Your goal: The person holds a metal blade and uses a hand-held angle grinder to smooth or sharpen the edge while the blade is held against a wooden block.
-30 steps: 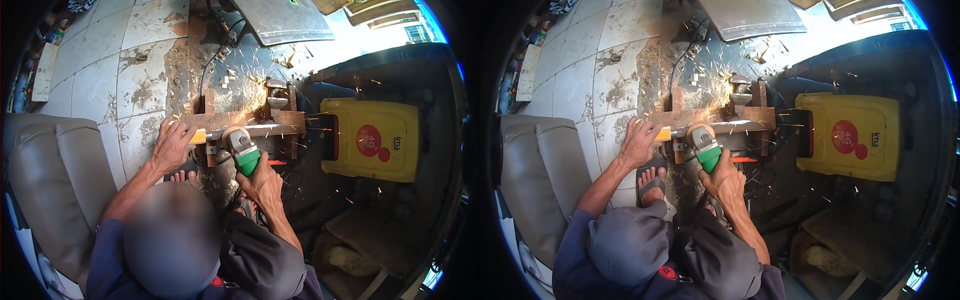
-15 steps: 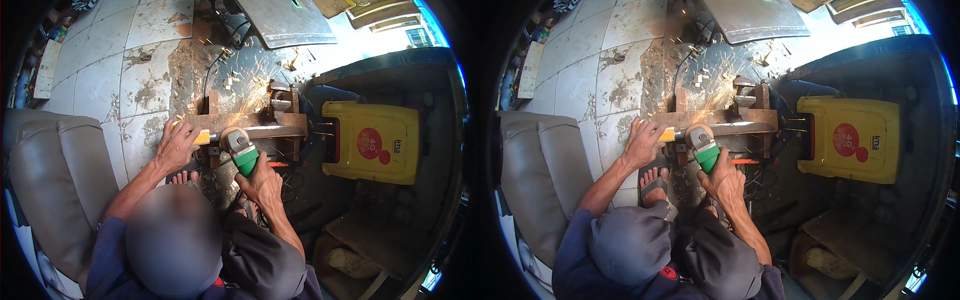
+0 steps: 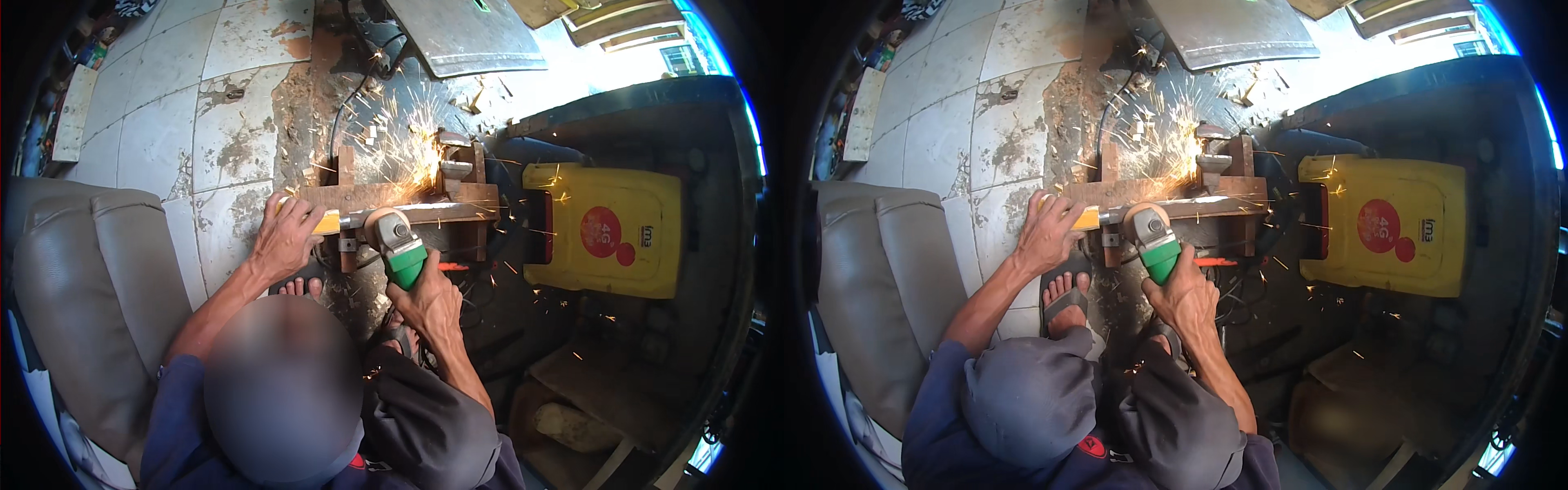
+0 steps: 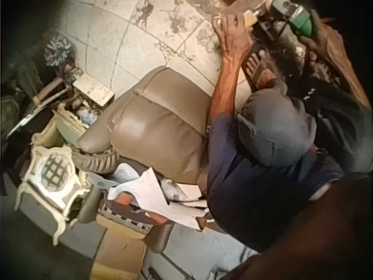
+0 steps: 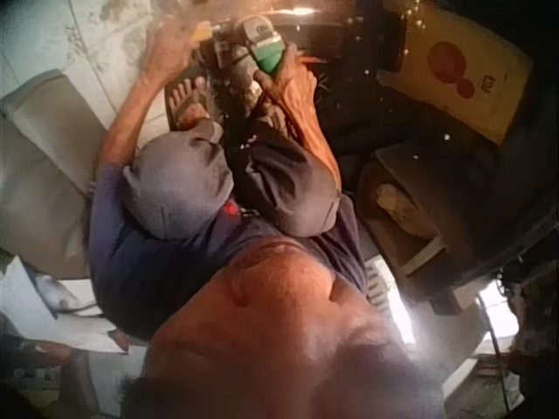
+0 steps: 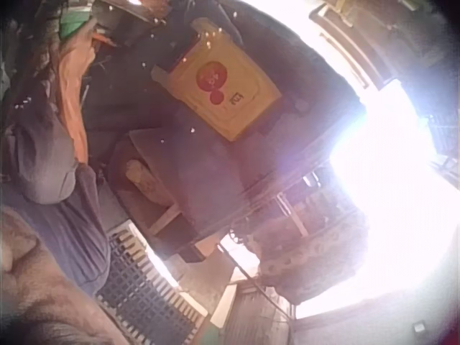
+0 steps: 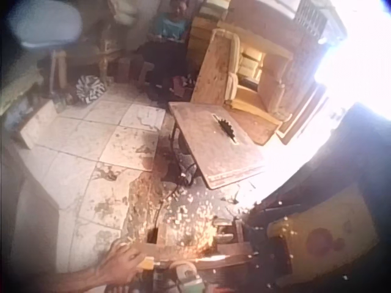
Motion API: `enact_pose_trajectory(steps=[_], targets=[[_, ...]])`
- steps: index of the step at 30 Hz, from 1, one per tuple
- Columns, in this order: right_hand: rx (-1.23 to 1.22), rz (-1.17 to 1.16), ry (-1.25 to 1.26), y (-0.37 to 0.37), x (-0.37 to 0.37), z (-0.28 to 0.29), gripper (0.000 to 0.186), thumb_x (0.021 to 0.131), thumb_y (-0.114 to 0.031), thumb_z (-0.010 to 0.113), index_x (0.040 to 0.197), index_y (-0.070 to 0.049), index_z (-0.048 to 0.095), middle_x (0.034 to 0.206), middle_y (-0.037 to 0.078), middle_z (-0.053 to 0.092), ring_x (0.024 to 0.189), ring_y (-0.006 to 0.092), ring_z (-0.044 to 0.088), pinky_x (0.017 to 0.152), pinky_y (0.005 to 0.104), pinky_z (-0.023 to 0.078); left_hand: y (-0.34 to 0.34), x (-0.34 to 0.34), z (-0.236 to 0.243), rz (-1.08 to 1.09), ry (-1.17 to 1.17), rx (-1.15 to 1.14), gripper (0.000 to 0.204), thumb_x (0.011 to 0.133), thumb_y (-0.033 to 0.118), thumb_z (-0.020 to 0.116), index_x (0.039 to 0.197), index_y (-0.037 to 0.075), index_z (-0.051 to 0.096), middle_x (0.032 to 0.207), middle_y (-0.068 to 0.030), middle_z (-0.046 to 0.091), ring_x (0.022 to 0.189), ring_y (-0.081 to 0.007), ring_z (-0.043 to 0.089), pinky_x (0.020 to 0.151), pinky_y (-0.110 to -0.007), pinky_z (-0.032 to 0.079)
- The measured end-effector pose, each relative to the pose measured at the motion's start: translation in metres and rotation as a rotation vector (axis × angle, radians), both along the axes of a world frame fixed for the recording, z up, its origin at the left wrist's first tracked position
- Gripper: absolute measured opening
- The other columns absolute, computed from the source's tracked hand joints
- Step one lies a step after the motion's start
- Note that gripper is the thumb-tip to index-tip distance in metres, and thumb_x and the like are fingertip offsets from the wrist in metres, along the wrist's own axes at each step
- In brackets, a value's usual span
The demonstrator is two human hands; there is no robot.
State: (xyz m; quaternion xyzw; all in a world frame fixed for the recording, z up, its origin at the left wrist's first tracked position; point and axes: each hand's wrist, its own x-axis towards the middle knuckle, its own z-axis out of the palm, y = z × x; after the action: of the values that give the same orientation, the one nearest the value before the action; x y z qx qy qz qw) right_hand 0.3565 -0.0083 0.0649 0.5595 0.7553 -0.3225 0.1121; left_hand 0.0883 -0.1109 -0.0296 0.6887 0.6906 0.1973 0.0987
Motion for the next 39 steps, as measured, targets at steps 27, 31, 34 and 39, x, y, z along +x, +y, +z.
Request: enact_pose_trajectory(steps=[27, 31, 34, 39], targets=[[0.038, -0.068, 0.035, 0.0, 0.017, -0.008, 0.077, 0.082, -0.037, 0.078, 0.139, 0.001, 0.043, 0.101, 0.035, 0.074, 0.092, 0.0557, 0.072, 0.083, 0.061, 0.055, -0.003, 0.007, -0.002, -0.007, 0.02, -0.039, 0.055, 0.087, 0.017, 0.081, 0.137, 0.003, 0.063, 0.117, -0.0141, 0.061, 0.117, -0.0325, 0.059, 0.118, -0.056, 0.031], [0.045, -0.096, 0.047, 0.001, 0.019, -0.001, 0.075, 0.081, -0.037, 0.078, 0.136, 0.0, 0.044, 0.1, 0.034, 0.075, 0.093, 0.0561, 0.072, 0.082, 0.0616, 0.055, -0.002, 0.004, -0.005, -0.007, 0.017, -0.002, 0.056, 0.086, 0.016, 0.081, 0.137, 0.002, 0.063, 0.117, -0.0146, 0.061, 0.117, -0.0327, 0.059, 0.119, -0.056, 0.03], [0.043, -0.112, 0.037, -0.003, 0.023, -0.004, 0.076, 0.081, -0.037, 0.078, 0.139, -0.001, 0.044, 0.1, 0.034, 0.075, 0.094, 0.0559, 0.072, 0.083, 0.0612, 0.055, -0.005, 0.005, -0.003, -0.005, 0.003, -0.059, 0.055, 0.087, 0.017, 0.081, 0.137, 0.002, 0.063, 0.116, -0.0142, 0.061, 0.117, -0.0324, 0.059, 0.119, -0.056, 0.03], [0.037, -0.123, 0.009, 0.003, 0.024, -0.002, 0.072, 0.082, -0.038, 0.077, 0.135, 0.0, 0.045, 0.101, 0.035, 0.074, 0.094, 0.0564, 0.071, 0.084, 0.0616, 0.055, -0.001, 0.007, -0.003, -0.008, 0.0, -0.044, 0.057, 0.086, 0.016, 0.081, 0.138, 0.003, 0.063, 0.116, -0.0139, 0.061, 0.118, -0.032, 0.059, 0.119, -0.055, 0.03]])
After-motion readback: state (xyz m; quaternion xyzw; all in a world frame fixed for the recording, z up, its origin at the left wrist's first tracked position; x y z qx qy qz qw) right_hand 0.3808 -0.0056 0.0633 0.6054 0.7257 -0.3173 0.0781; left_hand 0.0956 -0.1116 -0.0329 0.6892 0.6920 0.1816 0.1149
